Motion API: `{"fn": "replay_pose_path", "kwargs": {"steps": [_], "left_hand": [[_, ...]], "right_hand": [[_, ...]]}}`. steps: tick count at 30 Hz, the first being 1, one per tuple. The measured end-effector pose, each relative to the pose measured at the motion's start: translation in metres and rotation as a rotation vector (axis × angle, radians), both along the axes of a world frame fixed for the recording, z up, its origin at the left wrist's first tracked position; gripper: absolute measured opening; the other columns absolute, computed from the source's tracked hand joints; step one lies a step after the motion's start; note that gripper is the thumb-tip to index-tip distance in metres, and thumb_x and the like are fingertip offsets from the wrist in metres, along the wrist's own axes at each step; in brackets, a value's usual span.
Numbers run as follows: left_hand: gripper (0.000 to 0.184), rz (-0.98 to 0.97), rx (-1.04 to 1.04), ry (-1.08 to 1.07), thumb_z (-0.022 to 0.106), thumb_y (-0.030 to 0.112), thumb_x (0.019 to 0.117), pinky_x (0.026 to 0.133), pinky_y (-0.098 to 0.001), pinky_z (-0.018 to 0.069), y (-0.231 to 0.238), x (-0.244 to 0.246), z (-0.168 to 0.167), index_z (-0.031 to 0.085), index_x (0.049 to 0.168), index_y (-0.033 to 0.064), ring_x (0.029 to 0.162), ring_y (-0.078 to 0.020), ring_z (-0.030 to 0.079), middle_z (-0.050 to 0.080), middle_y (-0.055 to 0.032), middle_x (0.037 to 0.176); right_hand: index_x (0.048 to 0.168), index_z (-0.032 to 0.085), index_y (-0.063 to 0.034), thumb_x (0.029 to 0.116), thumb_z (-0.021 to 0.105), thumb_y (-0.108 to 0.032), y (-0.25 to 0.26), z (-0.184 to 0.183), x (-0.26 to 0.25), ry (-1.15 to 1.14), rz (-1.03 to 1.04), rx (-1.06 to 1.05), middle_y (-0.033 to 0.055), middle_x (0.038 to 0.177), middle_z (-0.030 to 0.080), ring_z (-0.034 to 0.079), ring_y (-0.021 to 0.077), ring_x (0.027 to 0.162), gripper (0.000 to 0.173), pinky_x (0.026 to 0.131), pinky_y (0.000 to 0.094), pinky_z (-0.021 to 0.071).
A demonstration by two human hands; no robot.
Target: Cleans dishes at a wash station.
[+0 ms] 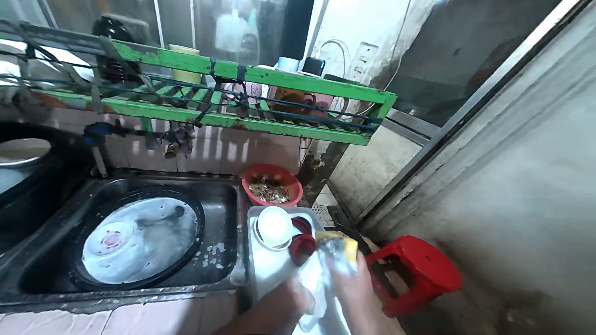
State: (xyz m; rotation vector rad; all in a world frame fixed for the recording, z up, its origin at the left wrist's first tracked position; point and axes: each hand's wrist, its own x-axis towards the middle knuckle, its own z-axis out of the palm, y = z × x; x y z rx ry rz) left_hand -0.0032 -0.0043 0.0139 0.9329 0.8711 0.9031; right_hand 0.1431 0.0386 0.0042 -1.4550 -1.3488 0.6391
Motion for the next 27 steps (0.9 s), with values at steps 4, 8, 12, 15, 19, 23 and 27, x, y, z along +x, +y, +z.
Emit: {"fn": "replay_pose_path", "kwargs": {"steps": [4, 8, 12, 15, 19, 23, 27], "left_hand": [[0.035, 0.264, -0.086, -0.257, 0.040, 0.023, 0.1109, 0.094, -0.0311, 0.0558, 0.014, 0.008, 0.003, 0.055, 0.134, 0.0018, 0.106, -0.0117, 0.066, 0.068, -0.0078, 0.116], [0.047, 0.550, -0.429, -0.468, 0.044, 0.045, 0.1075, 0.081, -0.0465, 0.0588, 0.043, 0.000, 0.020, 0.055, 0.132, 0.0066, 0.099, -0.0262, 0.069, 0.068, -0.0154, 0.110], [0.045, 0.481, -0.227, -0.548, 0.035, 0.035, 0.1119, 0.091, -0.0449, 0.0588, 0.032, 0.008, 0.002, 0.055, 0.134, 0.0023, 0.109, -0.0249, 0.069, 0.068, -0.0161, 0.119], [0.043, 0.499, -0.166, -0.401, 0.035, 0.031, 0.1123, 0.097, -0.0364, 0.0548, 0.023, 0.020, 0.001, 0.057, 0.132, 0.0008, 0.113, -0.0175, 0.065, 0.066, -0.0131, 0.122], [0.047, 0.381, 0.002, -0.139, 0.034, 0.029, 0.1125, 0.107, -0.0295, 0.0487, 0.007, 0.016, 0.005, 0.048, 0.144, -0.0021, 0.125, -0.0115, 0.058, 0.059, -0.0140, 0.139], [0.056, 0.467, 0.032, 0.001, 0.028, 0.036, 0.1122, 0.118, -0.0362, 0.0365, 0.013, 0.006, 0.003, 0.040, 0.151, -0.0032, 0.143, -0.0189, 0.042, 0.042, -0.0205, 0.155], [0.077, 0.364, -0.493, -0.305, 0.022, 0.067, 0.1037, 0.083, -0.0672, 0.0526, 0.043, -0.010, -0.005, 0.034, 0.156, 0.0127, 0.121, -0.0463, 0.059, 0.050, -0.0259, 0.146]], "right_hand": [[0.136, 0.049, 0.0163, 0.0800, 0.076, -0.020, -0.009, -0.003, -0.008, -0.082, 0.064, 0.097, 0.0321, 0.131, 0.058, 0.058, 0.0344, 0.122, 0.072, 0.107, 0.0461, 0.0473], [0.127, 0.056, 0.0154, 0.0774, 0.079, -0.038, -0.023, -0.025, -0.012, -0.203, 0.215, 0.338, 0.0296, 0.125, 0.062, 0.059, 0.0300, 0.121, 0.076, 0.108, 0.0404, 0.0445], [0.141, 0.044, 0.0175, 0.0811, 0.078, -0.021, -0.005, -0.025, 0.005, -0.096, -0.005, 0.058, 0.0361, 0.136, 0.055, 0.057, 0.0386, 0.126, 0.079, 0.109, 0.0479, 0.0453], [0.135, 0.050, 0.0174, 0.0773, 0.078, -0.028, -0.019, -0.017, -0.012, -0.136, 0.129, 0.164, 0.0347, 0.136, 0.055, 0.055, 0.0338, 0.128, 0.078, 0.110, 0.0422, 0.0441], [0.145, 0.040, 0.0082, 0.0873, 0.071, -0.012, 0.008, -0.013, -0.006, 0.300, 0.107, -0.089, 0.0168, 0.119, 0.064, 0.066, 0.0145, 0.098, 0.068, 0.084, 0.0332, 0.0582], [0.132, 0.047, -0.0026, 0.1013, 0.048, -0.011, 0.031, 0.005, 0.018, 0.716, 0.130, -0.081, 0.0020, 0.090, 0.066, 0.067, 0.0083, 0.071, 0.032, 0.062, 0.0284, 0.0597], [0.116, 0.055, -0.0121, 0.0843, 0.063, -0.019, 0.014, 0.033, 0.035, 0.771, 0.333, 0.062, -0.0061, 0.087, 0.073, 0.071, 0.0046, 0.076, 0.034, 0.067, 0.0261, 0.0620]]}}
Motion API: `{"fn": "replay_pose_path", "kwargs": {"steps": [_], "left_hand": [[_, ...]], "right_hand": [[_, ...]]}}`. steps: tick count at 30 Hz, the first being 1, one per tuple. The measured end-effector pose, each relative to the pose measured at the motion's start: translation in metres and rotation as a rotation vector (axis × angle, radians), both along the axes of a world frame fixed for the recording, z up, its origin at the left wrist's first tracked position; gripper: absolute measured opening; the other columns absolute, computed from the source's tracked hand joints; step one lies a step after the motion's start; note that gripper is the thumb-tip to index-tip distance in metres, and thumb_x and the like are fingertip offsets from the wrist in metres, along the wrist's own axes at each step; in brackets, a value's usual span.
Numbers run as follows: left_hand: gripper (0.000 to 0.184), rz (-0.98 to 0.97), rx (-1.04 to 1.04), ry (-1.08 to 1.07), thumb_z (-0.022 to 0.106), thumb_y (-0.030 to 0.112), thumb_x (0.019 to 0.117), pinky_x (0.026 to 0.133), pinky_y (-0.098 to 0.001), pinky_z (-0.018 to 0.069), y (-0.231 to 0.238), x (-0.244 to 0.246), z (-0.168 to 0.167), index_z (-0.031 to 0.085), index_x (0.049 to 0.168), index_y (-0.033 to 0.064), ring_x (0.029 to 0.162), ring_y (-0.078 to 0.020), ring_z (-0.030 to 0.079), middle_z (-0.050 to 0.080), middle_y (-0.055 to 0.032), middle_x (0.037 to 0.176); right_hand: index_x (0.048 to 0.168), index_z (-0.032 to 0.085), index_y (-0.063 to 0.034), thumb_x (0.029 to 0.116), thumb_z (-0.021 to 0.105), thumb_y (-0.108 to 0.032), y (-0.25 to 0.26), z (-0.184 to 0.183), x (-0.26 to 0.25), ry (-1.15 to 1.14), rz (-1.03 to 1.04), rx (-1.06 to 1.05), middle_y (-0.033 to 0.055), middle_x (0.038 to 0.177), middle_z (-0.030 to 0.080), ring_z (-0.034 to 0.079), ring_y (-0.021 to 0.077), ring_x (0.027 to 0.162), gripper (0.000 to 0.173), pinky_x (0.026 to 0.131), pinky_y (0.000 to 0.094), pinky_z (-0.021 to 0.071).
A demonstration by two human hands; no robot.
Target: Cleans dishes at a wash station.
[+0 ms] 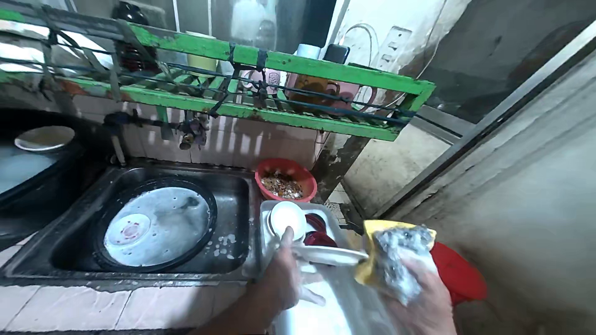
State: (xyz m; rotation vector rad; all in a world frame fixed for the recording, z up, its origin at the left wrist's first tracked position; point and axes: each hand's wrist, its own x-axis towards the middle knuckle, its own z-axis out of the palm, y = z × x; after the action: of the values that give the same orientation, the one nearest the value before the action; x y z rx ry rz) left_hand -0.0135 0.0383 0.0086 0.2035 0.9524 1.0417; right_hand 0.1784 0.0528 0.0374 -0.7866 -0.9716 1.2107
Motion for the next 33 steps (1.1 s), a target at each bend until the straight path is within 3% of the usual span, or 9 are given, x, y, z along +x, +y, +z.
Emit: {"fn": "replay_pose_path", "kwargs": {"steps": [4, 6, 9, 12, 19, 25, 27, 30, 33], "left_hand": [[0.019, 0.228, -0.073, -0.166, 0.046, 0.007, 0.0982, 0.067, -0.0463, 0.0570, 0.006, -0.001, 0.017, 0.052, 0.115, 0.0018, 0.080, -0.0295, 0.065, 0.063, -0.0183, 0.093], [0.014, 0.254, -0.012, 0.008, 0.053, -0.008, 0.0894, 0.066, -0.0421, 0.0557, -0.001, 0.013, 0.017, 0.058, 0.101, -0.0007, 0.077, -0.0252, 0.065, 0.064, -0.0156, 0.087], [0.020, 0.187, 0.154, 0.187, 0.054, 0.011, 0.1036, 0.082, -0.0385, 0.0569, -0.010, 0.024, 0.011, 0.062, 0.117, -0.0015, 0.094, -0.0204, 0.067, 0.068, -0.0142, 0.104], [0.031, 0.166, 0.206, 0.350, 0.051, 0.026, 0.1076, 0.086, -0.0373, 0.0571, -0.002, 0.006, 0.011, 0.065, 0.123, 0.0018, 0.098, -0.0181, 0.068, 0.070, -0.0125, 0.109], [0.033, 0.062, 0.199, 0.248, 0.051, 0.028, 0.1080, 0.085, -0.0383, 0.0584, -0.005, 0.002, 0.007, 0.062, 0.127, 0.0034, 0.098, -0.0191, 0.070, 0.070, -0.0125, 0.110], [0.031, 0.157, 0.261, 0.383, 0.051, 0.026, 0.1071, 0.086, -0.0363, 0.0578, -0.002, -0.034, 0.008, 0.065, 0.126, 0.0051, 0.098, -0.0172, 0.069, 0.071, -0.0095, 0.109], [0.033, 0.104, 0.238, 0.375, 0.052, 0.026, 0.1071, 0.087, -0.0377, 0.0569, -0.006, -0.035, 0.012, 0.061, 0.131, 0.0058, 0.101, -0.0184, 0.068, 0.070, -0.0105, 0.113], [0.035, 0.045, 0.267, 0.347, 0.048, 0.027, 0.1088, 0.088, -0.0354, 0.0570, -0.010, -0.024, 0.011, 0.060, 0.134, 0.0056, 0.101, -0.0161, 0.068, 0.070, -0.0101, 0.114], [0.030, 0.198, 0.300, 0.338, 0.048, 0.023, 0.1085, 0.083, -0.0327, 0.0576, -0.009, -0.037, 0.007, 0.063, 0.126, 0.0037, 0.092, -0.0138, 0.068, 0.070, -0.0078, 0.104]], "right_hand": [[0.126, 0.056, -0.0047, 0.0744, 0.077, -0.022, -0.007, -0.015, 0.020, -0.485, 0.113, -0.194, 0.0009, 0.094, 0.072, 0.071, 0.0105, 0.079, 0.058, 0.069, 0.0309, 0.0620], [0.133, 0.060, 0.0038, 0.0796, 0.082, -0.015, -0.002, -0.027, 0.003, -0.887, -0.024, -0.272, 0.0185, 0.114, 0.069, 0.069, 0.0267, 0.100, 0.061, 0.088, 0.0466, 0.0574], [0.131, 0.060, 0.0137, 0.0786, 0.078, -0.007, -0.022, -0.044, -0.035, -1.081, -0.110, 0.056, 0.0349, 0.133, 0.059, 0.057, 0.0463, 0.126, 0.059, 0.108, 0.0578, 0.0448], [0.126, 0.067, 0.0073, 0.0801, 0.073, -0.016, -0.038, -0.053, -0.037, -1.082, -0.013, 0.406, 0.0231, 0.127, 0.068, 0.063, 0.0367, 0.122, 0.052, 0.107, 0.0499, 0.0498], [0.124, 0.070, 0.0036, 0.0768, 0.075, -0.008, -0.010, -0.045, -0.028, -1.241, -0.154, 0.419, 0.0220, 0.121, 0.070, 0.066, 0.0408, 0.116, 0.048, 0.100, 0.0569, 0.0523], [0.123, 0.070, 0.0024, 0.0776, 0.077, -0.008, -0.028, -0.035, -0.034, -1.282, 0.261, 0.431, 0.0207, 0.123, 0.070, 0.065, 0.0384, 0.120, 0.047, 0.103, 0.0548, 0.0517], [0.125, 0.069, 0.0013, 0.0778, 0.077, -0.007, -0.012, -0.035, -0.027, -1.367, 0.178, 0.352, 0.0216, 0.124, 0.069, 0.064, 0.0402, 0.120, 0.049, 0.101, 0.0581, 0.0516], [0.123, 0.072, -0.0028, 0.0774, 0.078, -0.013, -0.005, -0.030, -0.054, -1.359, -0.041, 0.466, 0.0189, 0.121, 0.071, 0.065, 0.0412, 0.118, 0.047, 0.099, 0.0601, 0.0520], [0.117, 0.074, -0.0049, 0.0785, 0.079, -0.021, -0.023, -0.034, -0.079, -1.247, 0.105, 0.656, 0.0150, 0.116, 0.073, 0.068, 0.0354, 0.113, 0.043, 0.095, 0.0545, 0.0561]]}}
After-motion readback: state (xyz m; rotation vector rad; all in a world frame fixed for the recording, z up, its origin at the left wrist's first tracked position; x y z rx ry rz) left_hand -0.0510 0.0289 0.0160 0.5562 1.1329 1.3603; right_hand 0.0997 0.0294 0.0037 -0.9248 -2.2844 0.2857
